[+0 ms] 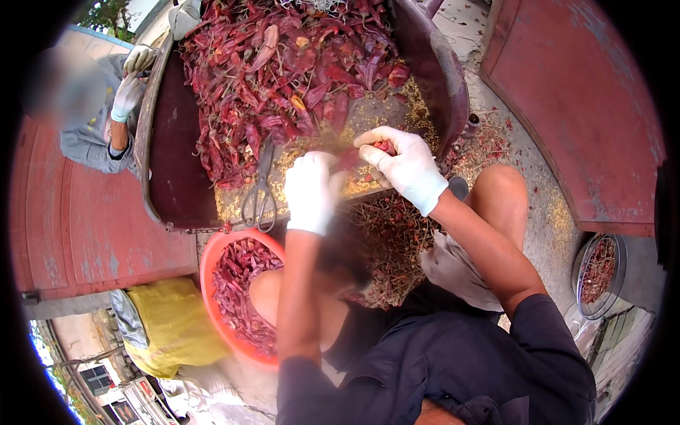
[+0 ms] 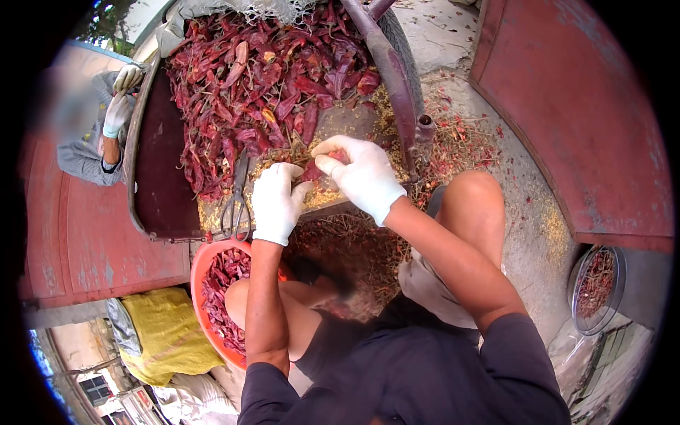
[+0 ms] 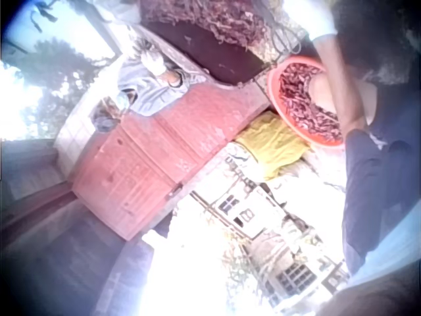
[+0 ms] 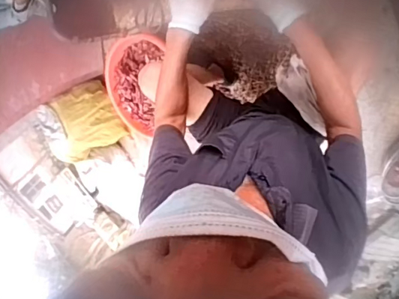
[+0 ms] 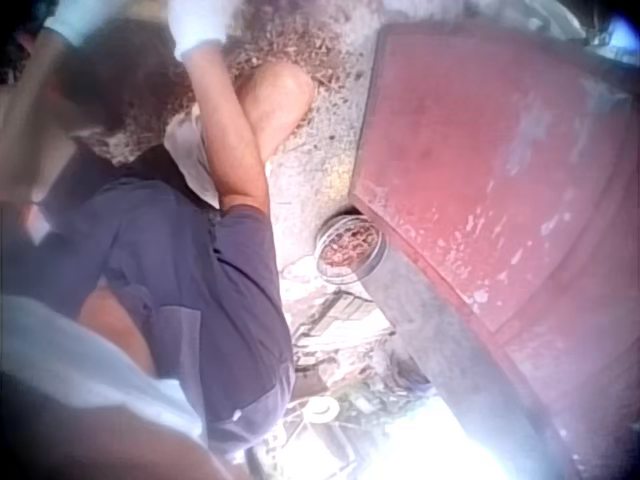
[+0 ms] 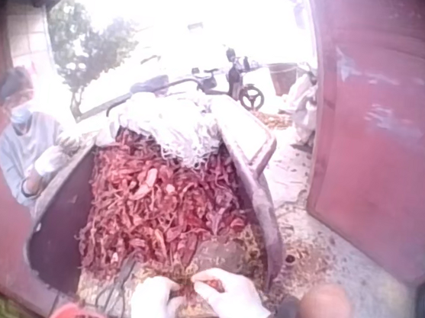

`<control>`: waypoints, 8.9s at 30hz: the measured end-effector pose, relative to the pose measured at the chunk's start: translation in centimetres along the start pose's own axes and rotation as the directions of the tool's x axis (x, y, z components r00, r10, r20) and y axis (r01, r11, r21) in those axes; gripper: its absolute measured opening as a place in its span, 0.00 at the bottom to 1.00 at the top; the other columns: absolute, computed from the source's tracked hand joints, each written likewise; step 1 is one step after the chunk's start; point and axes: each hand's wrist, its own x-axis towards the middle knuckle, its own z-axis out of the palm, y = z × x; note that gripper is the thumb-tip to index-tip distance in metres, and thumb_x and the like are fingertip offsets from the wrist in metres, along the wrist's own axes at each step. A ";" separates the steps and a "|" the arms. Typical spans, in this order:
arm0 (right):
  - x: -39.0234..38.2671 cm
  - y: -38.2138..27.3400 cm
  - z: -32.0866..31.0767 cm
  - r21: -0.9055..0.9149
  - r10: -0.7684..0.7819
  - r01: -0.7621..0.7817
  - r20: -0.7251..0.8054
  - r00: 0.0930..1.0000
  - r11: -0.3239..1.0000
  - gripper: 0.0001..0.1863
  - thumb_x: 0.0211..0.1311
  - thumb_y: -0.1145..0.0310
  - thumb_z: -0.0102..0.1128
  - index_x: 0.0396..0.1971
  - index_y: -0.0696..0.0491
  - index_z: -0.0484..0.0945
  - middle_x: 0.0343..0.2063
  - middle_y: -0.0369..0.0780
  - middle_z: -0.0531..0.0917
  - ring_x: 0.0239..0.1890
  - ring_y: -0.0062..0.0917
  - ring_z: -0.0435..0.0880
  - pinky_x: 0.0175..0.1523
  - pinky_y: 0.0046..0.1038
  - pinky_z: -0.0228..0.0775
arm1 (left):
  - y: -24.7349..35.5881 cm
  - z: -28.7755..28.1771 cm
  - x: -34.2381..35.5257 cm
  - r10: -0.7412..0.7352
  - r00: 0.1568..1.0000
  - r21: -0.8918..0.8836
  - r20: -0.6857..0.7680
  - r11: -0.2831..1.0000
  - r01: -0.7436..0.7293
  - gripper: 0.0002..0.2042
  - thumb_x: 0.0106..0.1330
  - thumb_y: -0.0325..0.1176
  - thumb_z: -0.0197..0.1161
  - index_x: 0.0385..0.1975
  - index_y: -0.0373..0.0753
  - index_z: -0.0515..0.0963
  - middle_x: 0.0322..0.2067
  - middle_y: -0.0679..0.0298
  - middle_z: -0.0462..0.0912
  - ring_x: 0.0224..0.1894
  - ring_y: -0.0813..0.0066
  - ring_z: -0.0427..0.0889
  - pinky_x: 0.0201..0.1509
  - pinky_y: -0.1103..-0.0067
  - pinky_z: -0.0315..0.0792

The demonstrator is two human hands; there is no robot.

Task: The person sits on the ground and repeatedly picks dried red chilies from a large metal tray, removes the stems by hand, and places the de-stemmed chilies into a red plastic basin. A second person works nearby in the background.

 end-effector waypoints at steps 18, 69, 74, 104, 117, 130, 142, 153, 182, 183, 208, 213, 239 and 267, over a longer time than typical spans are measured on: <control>-1.1 0.3 1.8 -0.454 -0.483 0.453 0.056 0.874 0.767 0.13 0.60 0.65 0.64 0.45 0.50 0.79 0.35 0.45 0.82 0.36 0.42 0.83 0.40 0.37 0.75 | 2.8 -4.7 -0.5 -0.302 0.885 -0.820 0.355 0.355 0.450 0.21 0.72 0.42 0.60 0.53 0.29 0.77 0.34 0.59 0.86 0.32 0.80 0.81 0.37 0.82 0.74; -0.2 -1.2 -0.8 0.578 0.252 -0.389 0.306 0.918 0.717 0.11 0.72 0.61 0.56 0.38 0.54 0.77 0.25 0.32 0.76 0.19 0.15 0.73 0.21 0.19 0.61 | -1.9 -3.0 -0.6 -0.442 0.878 -0.209 0.181 0.855 0.474 0.13 0.62 0.40 0.70 0.33 0.34 0.85 0.25 0.59 0.85 0.28 0.74 0.81 0.38 0.77 0.75; 0.0 -1.9 -0.1 0.521 0.282 -0.367 0.238 0.930 0.771 0.10 0.72 0.61 0.57 0.37 0.53 0.77 0.24 0.32 0.76 0.19 0.15 0.73 0.21 0.19 0.61 | -5.4 -2.2 2.5 -0.455 0.889 -0.190 -0.044 0.878 0.440 0.16 0.65 0.46 0.64 0.43 0.40 0.84 0.35 0.53 0.85 0.37 0.56 0.85 0.44 0.69 0.76; -0.8 -0.8 2.0 -0.488 -0.378 0.377 0.102 0.920 0.787 0.24 0.51 0.56 0.72 0.48 0.49 0.81 0.38 0.45 0.81 0.40 0.42 0.82 0.46 0.36 0.75 | 3.0 -4.9 -0.1 -0.328 0.942 -0.663 0.064 0.692 0.286 0.09 0.73 0.31 0.58 0.44 0.34 0.81 0.25 0.71 0.80 0.22 0.90 0.71 0.26 0.88 0.66; -0.4 -1.7 1.8 -0.057 0.153 -0.143 0.400 0.904 0.988 0.07 0.66 0.66 0.60 0.38 0.54 0.80 0.18 0.36 0.77 0.19 0.19 0.74 0.25 0.25 0.65 | 2.8 -4.2 -0.3 -0.249 0.960 -0.565 -0.127 0.814 0.136 0.10 0.72 0.34 0.60 0.36 0.34 0.81 0.24 0.68 0.80 0.23 0.83 0.76 0.26 0.86 0.69; -3.2 -0.8 2.8 -0.068 -0.166 0.202 0.348 0.922 0.977 0.10 0.65 0.64 0.62 0.38 0.56 0.80 0.21 0.38 0.79 0.24 0.25 0.78 0.34 0.29 0.71 | -4.5 -4.5 2.2 -0.691 0.717 -0.992 0.093 -0.128 0.005 0.17 0.74 0.49 0.55 0.31 0.41 0.74 0.20 0.71 0.69 0.22 0.83 0.65 0.22 0.83 0.61; -1.4 -1.5 3.1 0.082 0.176 -0.223 0.384 0.906 0.971 0.12 0.66 0.63 0.62 0.42 0.55 0.80 0.18 0.32 0.76 0.15 0.13 0.68 0.20 0.21 0.58 | -4.9 1.5 6.2 -0.189 0.977 -0.002 -0.098 0.982 0.189 0.14 0.65 0.41 0.64 0.46 0.43 0.84 0.47 0.51 0.83 0.49 0.50 0.80 0.54 0.66 0.73; 0.2 -1.0 2.1 0.381 0.182 -0.212 0.113 0.977 0.900 0.13 0.63 0.66 0.66 0.44 0.56 0.80 0.24 0.31 0.81 0.20 0.11 0.71 0.22 0.20 0.62 | -0.3 -1.5 3.1 -0.580 0.814 -0.801 -0.020 0.497 0.335 0.12 0.60 0.24 0.70 0.42 0.33 0.78 0.32 0.67 0.82 0.29 0.83 0.78 0.32 0.86 0.72; 0.1 -0.2 1.1 0.033 -0.011 0.009 0.072 0.997 0.999 0.12 0.58 0.68 0.68 0.38 0.57 0.79 0.26 0.37 0.81 0.28 0.18 0.78 0.36 0.25 0.72 | -5.3 1.1 6.1 -0.191 0.980 0.101 0.057 0.978 0.185 0.16 0.63 0.31 0.57 0.50 0.47 0.82 0.41 0.51 0.83 0.44 0.50 0.81 0.49 0.64 0.75; 0.2 0.2 1.2 0.043 -0.019 0.016 0.072 0.997 0.999 0.10 0.59 0.69 0.67 0.38 0.56 0.79 0.26 0.35 0.81 0.28 0.15 0.76 0.34 0.23 0.72 | -5.3 1.2 6.1 -0.183 0.980 0.131 0.073 0.976 0.172 0.16 0.63 0.31 0.57 0.50 0.46 0.82 0.41 0.51 0.83 0.44 0.50 0.81 0.49 0.64 0.75; -0.4 -1.2 1.2 0.489 0.155 -0.233 0.194 0.969 0.841 0.13 0.62 0.70 0.66 0.46 0.53 0.79 0.26 0.30 0.79 0.19 0.12 0.72 0.22 0.18 0.64 | 2.1 -2.5 0.3 -0.015 0.973 -0.267 -0.229 0.963 -0.048 0.08 0.60 0.23 0.69 0.37 0.35 0.80 0.33 0.63 0.83 0.31 0.75 0.80 0.35 0.80 0.74; -0.6 -1.5 1.8 0.294 0.024 -0.050 0.091 0.996 0.954 0.14 0.59 0.73 0.66 0.46 0.55 0.81 0.29 0.32 0.82 0.26 0.16 0.79 0.32 0.21 0.72 | 2.9 -2.5 -0.2 0.046 0.985 -0.200 -0.164 0.977 -0.079 0.07 0.59 0.23 0.68 0.35 0.37 0.80 0.34 0.57 0.82 0.31 0.65 0.82 0.36 0.76 0.75; -1.0 -1.3 1.7 0.365 0.077 -0.193 0.309 0.948 0.911 0.10 0.66 0.69 0.61 0.45 0.55 0.78 0.24 0.32 0.79 0.13 0.13 0.69 0.17 0.19 0.61 | 4.0 -3.7 -0.4 -0.460 0.880 -0.943 0.116 0.227 0.243 0.10 0.64 0.29 0.68 0.42 0.35 0.79 0.30 0.68 0.81 0.23 0.87 0.71 0.28 0.88 0.65; -1.2 -2.7 0.7 -0.194 -0.029 0.073 0.224 0.974 0.978 0.14 0.55 0.68 0.68 0.40 0.55 0.78 0.28 0.41 0.82 0.32 0.27 0.82 0.40 0.31 0.74 | 0.3 -5.0 -0.2 -0.383 0.919 -0.619 0.093 0.701 0.354 0.16 0.62 0.28 0.69 0.49 0.32 0.78 0.39 0.66 0.82 0.37 0.82 0.78 0.43 0.83 0.74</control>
